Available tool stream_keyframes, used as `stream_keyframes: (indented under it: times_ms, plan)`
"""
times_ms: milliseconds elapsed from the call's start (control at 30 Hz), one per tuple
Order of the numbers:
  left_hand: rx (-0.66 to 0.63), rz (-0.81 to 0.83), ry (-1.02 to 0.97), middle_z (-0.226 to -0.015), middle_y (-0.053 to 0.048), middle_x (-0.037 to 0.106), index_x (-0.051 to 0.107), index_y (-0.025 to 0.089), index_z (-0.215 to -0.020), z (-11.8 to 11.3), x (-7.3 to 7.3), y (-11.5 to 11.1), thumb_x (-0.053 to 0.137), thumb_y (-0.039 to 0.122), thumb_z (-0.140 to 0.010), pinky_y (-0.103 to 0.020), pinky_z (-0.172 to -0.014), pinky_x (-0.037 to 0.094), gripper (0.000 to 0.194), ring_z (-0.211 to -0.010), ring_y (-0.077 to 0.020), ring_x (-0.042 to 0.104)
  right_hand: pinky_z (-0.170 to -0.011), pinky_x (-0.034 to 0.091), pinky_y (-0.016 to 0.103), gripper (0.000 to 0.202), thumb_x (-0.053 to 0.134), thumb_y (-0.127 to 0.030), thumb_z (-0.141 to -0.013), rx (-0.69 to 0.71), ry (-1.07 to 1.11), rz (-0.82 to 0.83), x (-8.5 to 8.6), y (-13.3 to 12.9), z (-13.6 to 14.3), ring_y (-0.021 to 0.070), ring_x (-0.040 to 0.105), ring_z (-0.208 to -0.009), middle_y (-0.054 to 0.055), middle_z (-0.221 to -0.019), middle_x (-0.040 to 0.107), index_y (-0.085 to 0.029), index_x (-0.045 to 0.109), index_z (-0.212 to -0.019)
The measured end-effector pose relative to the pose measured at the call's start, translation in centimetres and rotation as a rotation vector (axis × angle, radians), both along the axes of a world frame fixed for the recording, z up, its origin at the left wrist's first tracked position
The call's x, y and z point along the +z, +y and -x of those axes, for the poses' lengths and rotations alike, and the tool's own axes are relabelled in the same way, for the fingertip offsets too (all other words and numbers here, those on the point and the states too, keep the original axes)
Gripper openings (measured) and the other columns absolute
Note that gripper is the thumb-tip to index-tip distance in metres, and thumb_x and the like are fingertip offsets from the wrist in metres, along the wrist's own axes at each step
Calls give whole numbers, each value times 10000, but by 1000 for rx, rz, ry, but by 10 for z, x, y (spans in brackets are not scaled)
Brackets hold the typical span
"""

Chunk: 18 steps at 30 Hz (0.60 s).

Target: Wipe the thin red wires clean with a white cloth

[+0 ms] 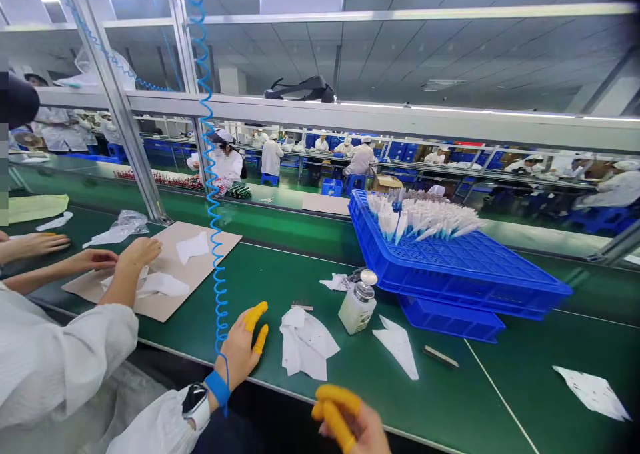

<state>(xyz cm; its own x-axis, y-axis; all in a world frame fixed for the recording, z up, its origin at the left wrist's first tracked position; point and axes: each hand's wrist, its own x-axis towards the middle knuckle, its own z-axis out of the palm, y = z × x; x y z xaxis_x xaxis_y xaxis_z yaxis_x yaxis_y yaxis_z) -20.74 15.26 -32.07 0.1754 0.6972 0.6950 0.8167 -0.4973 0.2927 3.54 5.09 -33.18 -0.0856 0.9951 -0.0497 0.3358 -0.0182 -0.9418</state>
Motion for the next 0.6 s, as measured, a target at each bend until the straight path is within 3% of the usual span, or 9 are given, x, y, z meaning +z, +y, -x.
stream_keyframes:
  times_ms: [100, 200, 300, 433, 500, 533, 600]
  plan:
    - [-28, 71, -41, -1123, -101, 635, 473, 170, -1211, 0, 0, 0, 427, 241, -882, -377, -927, 512, 340, -1078, -211, 588, -641, 560, 321, 525, 495, -584, -795, -196, 4, -199, 23, 56, -8, 220, 657, -724, 115, -892, 694, -142, 646, -1033]
    - [-51, 246, -111, -1133, -117, 627, 493, 166, -1180, -4, 0, -2, 407, 258, -886, -403, -938, 505, 320, -1084, -215, 584, -618, 560, 333, 425, 477, -496, -778, -226, -247, -324, 38, 106, -11, 220, 659, -677, 110, -852, 710, -154, 689, -918]
    - [-93, 507, -204, -1209, -147, 579, 472, 144, -1213, -13, 6, 0, 398, 298, -876, -447, -980, 469, 378, -1133, -228, 553, -638, 550, 381, 360, 467, -412, -749, -226, -368, -335, 41, 130, -9, 241, 654, -668, 109, -831, 711, -166, 702, -866]
    - [-225, 762, -265, -1292, -147, 523, 436, 137, -1268, -21, 21, 17, 426, 304, -847, -461, -1044, 400, 453, -1205, -233, 494, -663, 550, 361, 279, 489, -356, -772, -165, -457, -335, 36, 117, -14, 242, 672, -715, 75, -859, 719, -210, 706, -870]
    - [-258, 798, -282, -1301, -140, 518, 442, 149, -1267, -23, 27, 29, 439, 291, -833, -472, -1055, 382, 457, -1214, -237, 485, -670, 547, 306, 232, 502, -337, -800, -139, -496, -441, 33, 100, -23, 215, 675, -751, 42, -889, 719, -244, 695, -892]
    - [-257, 800, -295, -1305, -137, 516, 441, 153, -1269, -24, 28, 34, 442, 283, -828, -479, -1056, 378, 460, -1216, -239, 483, -661, 541, 289, 218, 506, -335, -810, -178, -518, -518, 32, 91, -29, 204, 669, -736, 37, -874, 716, -250, 684, -902]
    - [-244, 799, -326, -1309, -136, 512, 438, 153, -1271, -25, 28, 43, 445, 272, -818, -485, -1055, 378, 469, -1218, -242, 482, -627, 523, 299, 237, 516, -369, -811, -412, -557, -627, 34, 81, -40, 197, 631, -645, 57, -817, 691, -228, 649, -946]
